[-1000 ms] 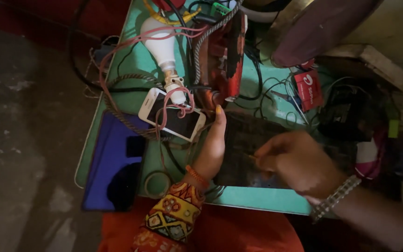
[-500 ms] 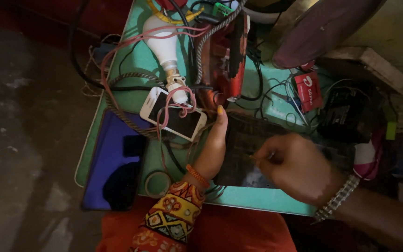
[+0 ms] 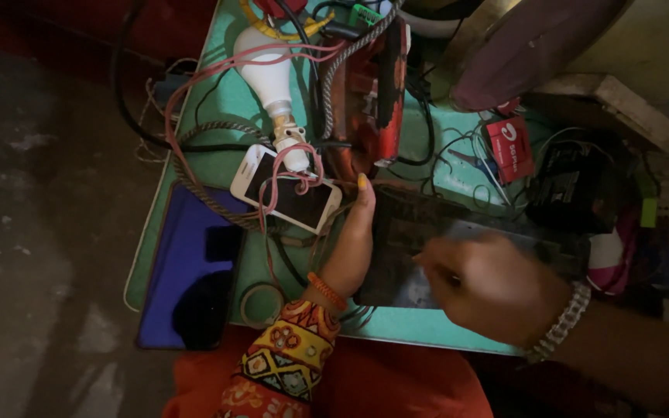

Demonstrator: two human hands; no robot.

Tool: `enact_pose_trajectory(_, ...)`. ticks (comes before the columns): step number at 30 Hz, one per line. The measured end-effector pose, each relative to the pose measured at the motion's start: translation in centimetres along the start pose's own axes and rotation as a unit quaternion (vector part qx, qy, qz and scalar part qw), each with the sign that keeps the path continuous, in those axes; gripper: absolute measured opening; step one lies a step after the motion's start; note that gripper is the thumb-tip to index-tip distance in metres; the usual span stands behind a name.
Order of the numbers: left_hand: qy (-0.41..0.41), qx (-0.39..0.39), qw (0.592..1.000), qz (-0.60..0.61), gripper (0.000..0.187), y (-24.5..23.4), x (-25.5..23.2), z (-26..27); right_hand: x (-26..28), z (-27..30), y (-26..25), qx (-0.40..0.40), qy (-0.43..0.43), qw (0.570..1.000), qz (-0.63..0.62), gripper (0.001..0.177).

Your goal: The person works on a black plastic electronic device lying on a cluttered workbench, holding it steady with one hand while using a small screwdriver-like tool with the other to work along its seams and screw points. They reposition the device and continue working on different spots along its surface.

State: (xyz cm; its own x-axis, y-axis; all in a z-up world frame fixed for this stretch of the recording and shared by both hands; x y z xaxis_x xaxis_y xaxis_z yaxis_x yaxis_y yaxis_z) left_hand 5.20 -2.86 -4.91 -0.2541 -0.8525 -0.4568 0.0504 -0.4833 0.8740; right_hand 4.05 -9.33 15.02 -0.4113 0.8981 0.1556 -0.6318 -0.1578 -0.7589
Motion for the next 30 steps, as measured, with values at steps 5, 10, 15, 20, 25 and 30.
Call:
enact_pose_trajectory(5,0.005,-0.011,1.0,-0.024,0.072,0.3,-1.0,0.4,-3.3,1.1,2.0,-0.043,-0.244,0.946,0.21,0.027)
enact_pose_trajectory(10,0.052,-0.042,0.998,-0.011,0.066,0.6,-1.3,-0.5,-0.8,2.8,0.6,-0.085,-0.364,0.87,0.321,0.04)
enact_pose_trajectory(15,0.042,0.027,0.999,0.009,0.065,2.6,-3.6,0.7,1.5,5.3,0.9,-0.29,-0.264,0.898,0.201,0.044)
enact_pose_trajectory(20,-0.013,0.031,0.999,0.033,0.068,3.1,-4.1,1.6,-3.2,4.6,4.2,-0.137,0.197,0.939,-0.246,0.033)
enact_pose_trajectory(25,0.0,0.029,1.0,0.01,0.069,3.1,-4.2,1.4,-4.8,5.1,4.1,-0.222,0.166,0.881,-0.384,0.033)
enact_pose_trajectory(30,-0.008,0.029,0.999,0.013,0.07,3.4,-4.6,1.8,-5.1,5.4,5.1,-0.203,0.195,0.887,-0.366,0.031)
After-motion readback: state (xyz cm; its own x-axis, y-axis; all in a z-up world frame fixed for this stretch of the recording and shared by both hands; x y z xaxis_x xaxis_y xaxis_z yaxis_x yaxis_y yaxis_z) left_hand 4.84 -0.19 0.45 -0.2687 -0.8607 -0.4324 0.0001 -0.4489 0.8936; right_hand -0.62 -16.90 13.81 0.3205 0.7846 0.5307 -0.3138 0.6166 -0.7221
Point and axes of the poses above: each hand's wrist, its own z-axis away from the middle knuckle, its own y-axis out of the palm, x = y × z, the point moved 5 cm from there along -z, towards the middle knuckle, and after that the axes turned 7 degrees about -y, right-handed, at the moved point
